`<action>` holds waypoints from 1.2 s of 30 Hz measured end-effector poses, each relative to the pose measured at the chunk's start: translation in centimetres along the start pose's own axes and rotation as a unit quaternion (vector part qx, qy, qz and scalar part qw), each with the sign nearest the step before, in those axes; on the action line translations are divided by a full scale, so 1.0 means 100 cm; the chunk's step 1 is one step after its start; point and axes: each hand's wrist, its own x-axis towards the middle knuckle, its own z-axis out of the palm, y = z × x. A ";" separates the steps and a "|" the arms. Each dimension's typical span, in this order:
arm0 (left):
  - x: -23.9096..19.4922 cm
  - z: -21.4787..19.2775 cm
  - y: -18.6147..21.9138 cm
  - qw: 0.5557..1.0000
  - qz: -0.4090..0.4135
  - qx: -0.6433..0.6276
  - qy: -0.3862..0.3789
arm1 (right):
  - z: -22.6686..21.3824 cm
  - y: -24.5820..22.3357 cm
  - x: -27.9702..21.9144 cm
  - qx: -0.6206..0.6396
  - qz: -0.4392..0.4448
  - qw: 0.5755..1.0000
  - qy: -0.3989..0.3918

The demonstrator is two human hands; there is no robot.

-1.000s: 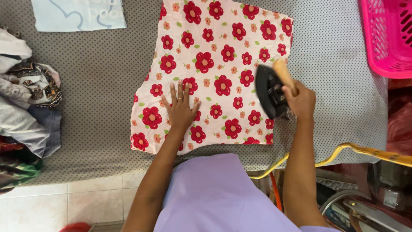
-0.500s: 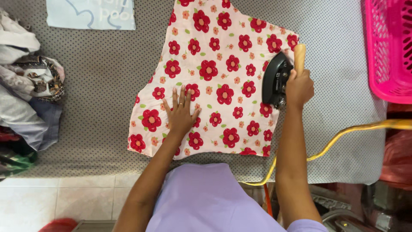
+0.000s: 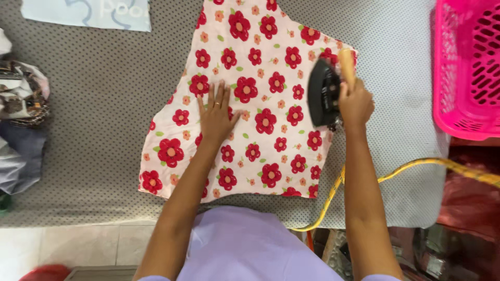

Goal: The person irons a floral-patterned cloth on a flat surface using a handheld iron. They repeatedly smooth the fabric, adjust its position, and fold sections while continuing to iron the surface.

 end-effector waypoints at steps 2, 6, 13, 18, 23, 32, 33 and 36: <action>-0.006 -0.006 -0.002 1.000 -0.004 0.014 -0.001 | 0.017 0.001 0.023 -0.025 0.084 0.996 0.024; -0.007 -0.015 -0.001 1.000 0.004 0.021 0.018 | 0.048 0.012 0.079 -0.028 0.165 0.984 0.054; -0.008 -0.016 0.002 1.000 -0.004 0.014 0.012 | 0.028 0.032 0.090 0.155 0.018 0.988 0.006; -0.004 -0.018 0.005 1.000 -0.009 0.003 0.016 | -0.014 0.013 0.063 0.209 -0.135 0.954 -0.167; -0.006 -0.021 0.006 1.000 -0.008 0.002 0.015 | -0.019 -0.033 0.028 0.123 -0.181 0.970 -0.106; -0.011 -0.013 0.004 1.000 0.006 0.005 0.029 | 0.012 -0.068 0.071 0.147 -0.042 0.988 -0.023; -0.010 -0.014 0.003 1.000 0.006 0.002 0.029 | 0.010 -0.068 0.073 0.186 -0.062 0.979 -0.056; -0.009 -0.016 0.003 0.999 0.009 0.001 0.034 | 0.000 -0.069 0.066 0.236 -0.120 0.950 -0.167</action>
